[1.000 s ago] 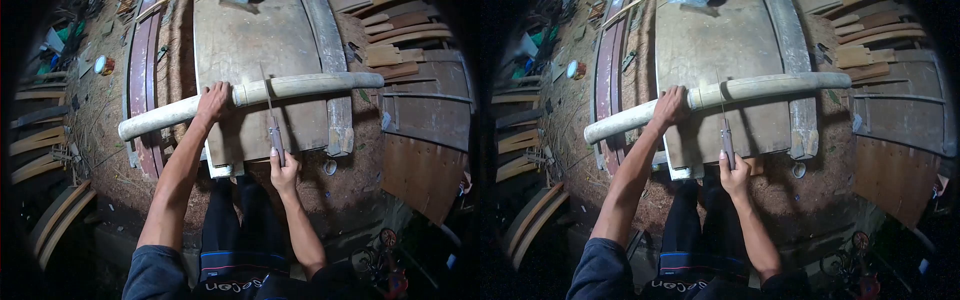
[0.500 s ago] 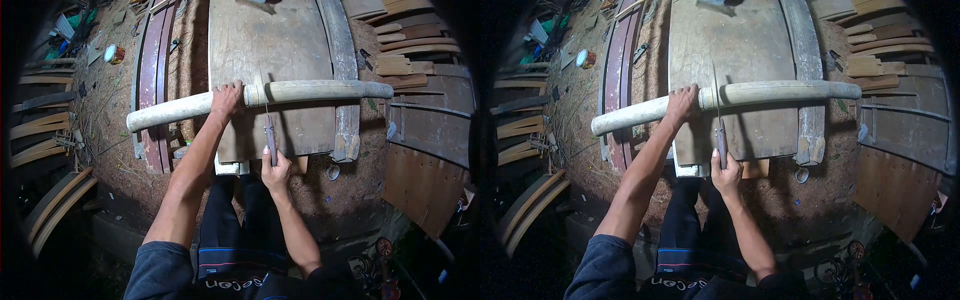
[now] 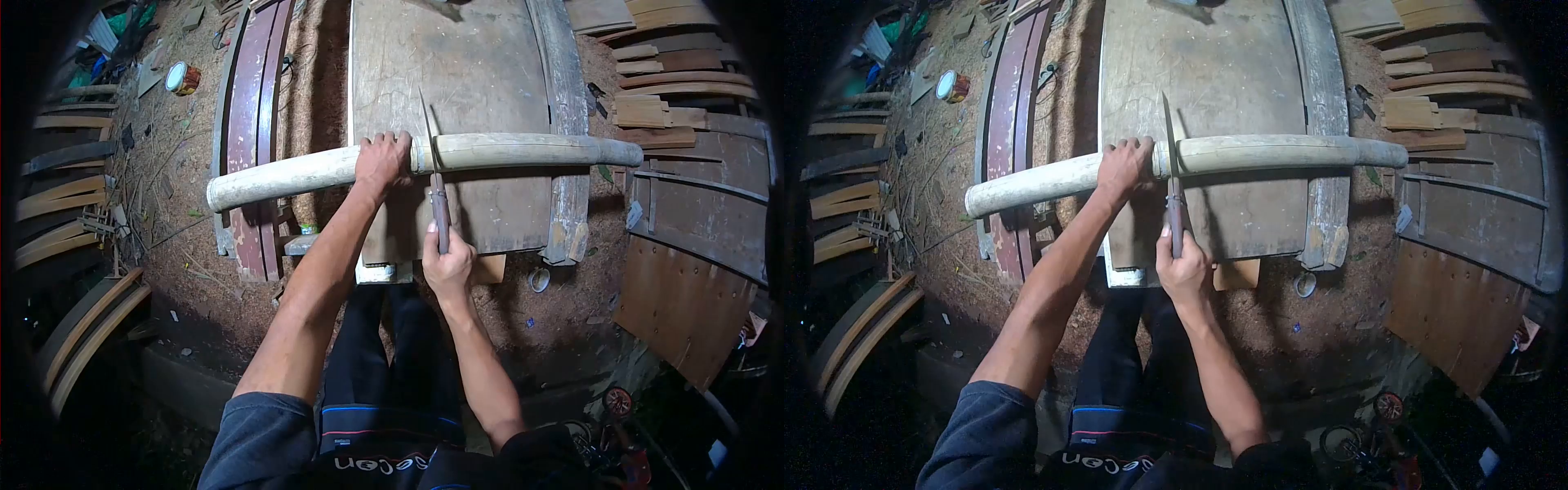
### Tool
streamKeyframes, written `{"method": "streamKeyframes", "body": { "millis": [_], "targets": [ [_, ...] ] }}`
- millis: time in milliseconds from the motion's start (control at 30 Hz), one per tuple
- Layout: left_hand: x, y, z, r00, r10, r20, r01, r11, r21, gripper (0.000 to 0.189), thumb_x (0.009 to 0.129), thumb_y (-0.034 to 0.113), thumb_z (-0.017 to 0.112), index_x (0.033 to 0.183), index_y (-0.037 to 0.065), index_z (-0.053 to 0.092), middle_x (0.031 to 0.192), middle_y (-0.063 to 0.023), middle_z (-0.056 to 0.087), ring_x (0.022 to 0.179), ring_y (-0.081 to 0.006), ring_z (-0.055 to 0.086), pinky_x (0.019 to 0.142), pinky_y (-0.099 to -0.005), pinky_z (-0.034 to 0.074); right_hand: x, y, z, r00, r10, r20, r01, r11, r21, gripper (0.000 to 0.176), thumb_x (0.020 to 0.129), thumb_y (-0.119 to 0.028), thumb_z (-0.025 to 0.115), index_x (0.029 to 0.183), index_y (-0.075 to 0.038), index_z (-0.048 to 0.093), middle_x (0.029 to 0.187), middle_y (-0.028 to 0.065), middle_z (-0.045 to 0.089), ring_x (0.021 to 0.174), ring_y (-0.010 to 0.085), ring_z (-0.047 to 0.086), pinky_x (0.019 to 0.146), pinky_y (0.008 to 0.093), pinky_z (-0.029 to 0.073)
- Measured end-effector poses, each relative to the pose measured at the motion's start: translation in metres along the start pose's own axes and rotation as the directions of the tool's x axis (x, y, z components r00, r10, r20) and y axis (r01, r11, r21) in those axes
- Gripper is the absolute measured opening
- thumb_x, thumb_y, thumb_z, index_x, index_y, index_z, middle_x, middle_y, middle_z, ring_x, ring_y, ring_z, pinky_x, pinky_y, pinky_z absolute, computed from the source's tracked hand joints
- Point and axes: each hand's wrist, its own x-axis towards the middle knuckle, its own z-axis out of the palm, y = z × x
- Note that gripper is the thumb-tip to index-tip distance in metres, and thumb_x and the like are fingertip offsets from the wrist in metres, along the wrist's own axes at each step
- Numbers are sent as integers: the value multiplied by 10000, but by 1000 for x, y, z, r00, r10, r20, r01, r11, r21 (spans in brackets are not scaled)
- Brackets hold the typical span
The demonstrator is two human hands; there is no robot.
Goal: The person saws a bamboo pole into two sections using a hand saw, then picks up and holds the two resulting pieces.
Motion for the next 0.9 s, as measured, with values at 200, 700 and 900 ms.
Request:
{"method": "streamKeyframes", "body": {
  "millis": [200,700,900],
  "targets": [
    [0,-1,20,994,6,-112,0,999,51,848,595,444,861,1260,103,459,1058,-93,628,1022,-257,615,829,-458,476,-32,-9,-18,999,27,-42,-26,999,29,235,923,-207,615,811,-1,634,590,170,552,507,289,578,498,375,447],
    [0,-2,0,997,37,71,-36,999,-8,836,666,429,807,1338,114,422,1114,-108,600,1065,-270,589,887,-467,459,-1,24,2,994,111,24,-113,990,84,379,962,-250,570,692,17,573,525,97,459,487,139,489,481,341,384],
    [-4,1,31,990,32,-136,-23,998,63,840,642,412,815,1323,115,425,1089,-106,598,1050,-265,591,887,-465,456,46,31,10,977,202,64,-211,949,235,479,1002,-345,523,623,-52,503,499,-36,430,448,80,408,428,284,298]
  ]
}}
